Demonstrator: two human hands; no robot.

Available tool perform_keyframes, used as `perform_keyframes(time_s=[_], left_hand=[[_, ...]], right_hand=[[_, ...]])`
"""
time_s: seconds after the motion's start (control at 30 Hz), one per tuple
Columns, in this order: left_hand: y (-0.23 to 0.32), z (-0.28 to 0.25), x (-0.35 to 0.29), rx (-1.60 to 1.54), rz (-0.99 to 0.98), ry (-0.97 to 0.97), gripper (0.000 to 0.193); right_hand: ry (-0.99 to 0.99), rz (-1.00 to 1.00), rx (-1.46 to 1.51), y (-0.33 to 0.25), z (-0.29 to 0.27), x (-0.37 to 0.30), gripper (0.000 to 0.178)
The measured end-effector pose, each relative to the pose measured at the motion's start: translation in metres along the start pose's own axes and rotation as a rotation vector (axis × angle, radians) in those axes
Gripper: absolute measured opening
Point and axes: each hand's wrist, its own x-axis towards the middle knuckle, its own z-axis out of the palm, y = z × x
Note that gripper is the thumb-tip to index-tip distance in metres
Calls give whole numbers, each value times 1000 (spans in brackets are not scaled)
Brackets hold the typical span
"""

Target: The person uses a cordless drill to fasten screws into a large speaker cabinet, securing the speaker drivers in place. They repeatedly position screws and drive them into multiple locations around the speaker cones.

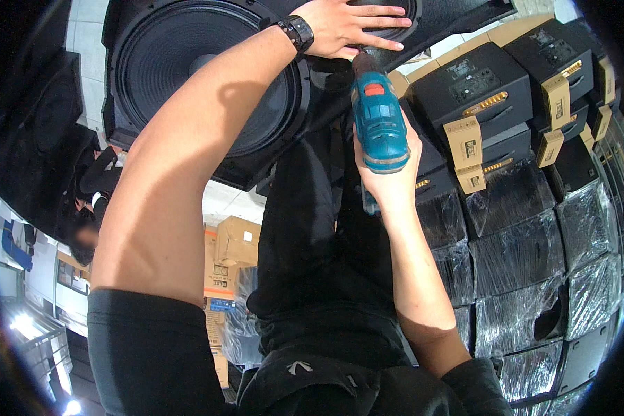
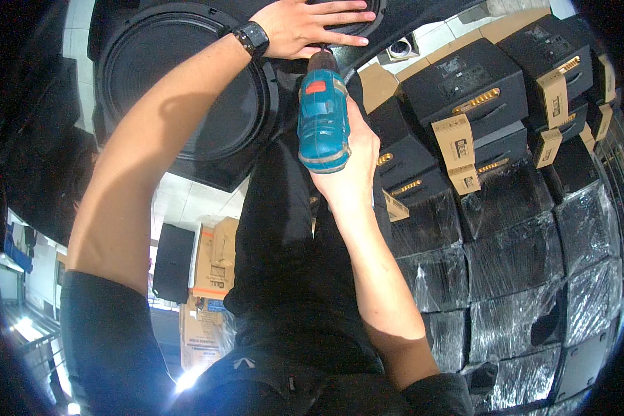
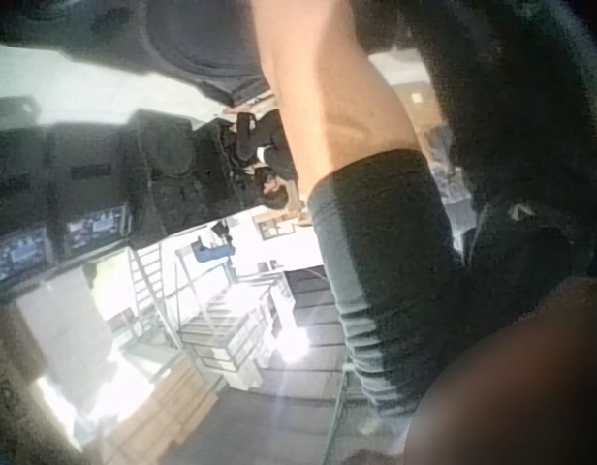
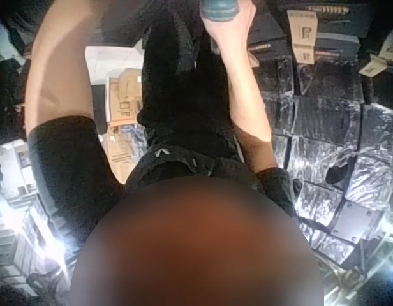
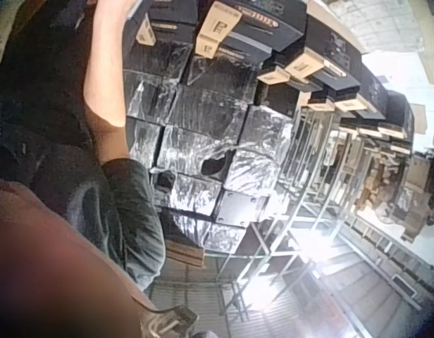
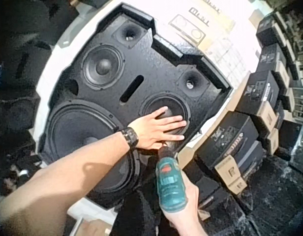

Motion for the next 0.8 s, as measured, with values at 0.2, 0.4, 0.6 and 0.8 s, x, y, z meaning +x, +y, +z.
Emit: perform_keyframes(time_s=[0.2, 0.4, 0.6, 0.8], left_hand=[[0, -2, 0, 8, 4, -4, 73], [1, -3, 0, 14, 1, -4, 73], [0, -3, 1, 25, 5, -1, 73], [1, -5, 1, 20, -3, -29, 73]], right_hand=[[-13, 23, 1, 1, -2, -1, 48], [2, 9, -22, 2, 1, 0, 49], [8, 9, -11, 4, 1, 2, 50], [-7, 2, -11, 5, 0, 1, 50]])
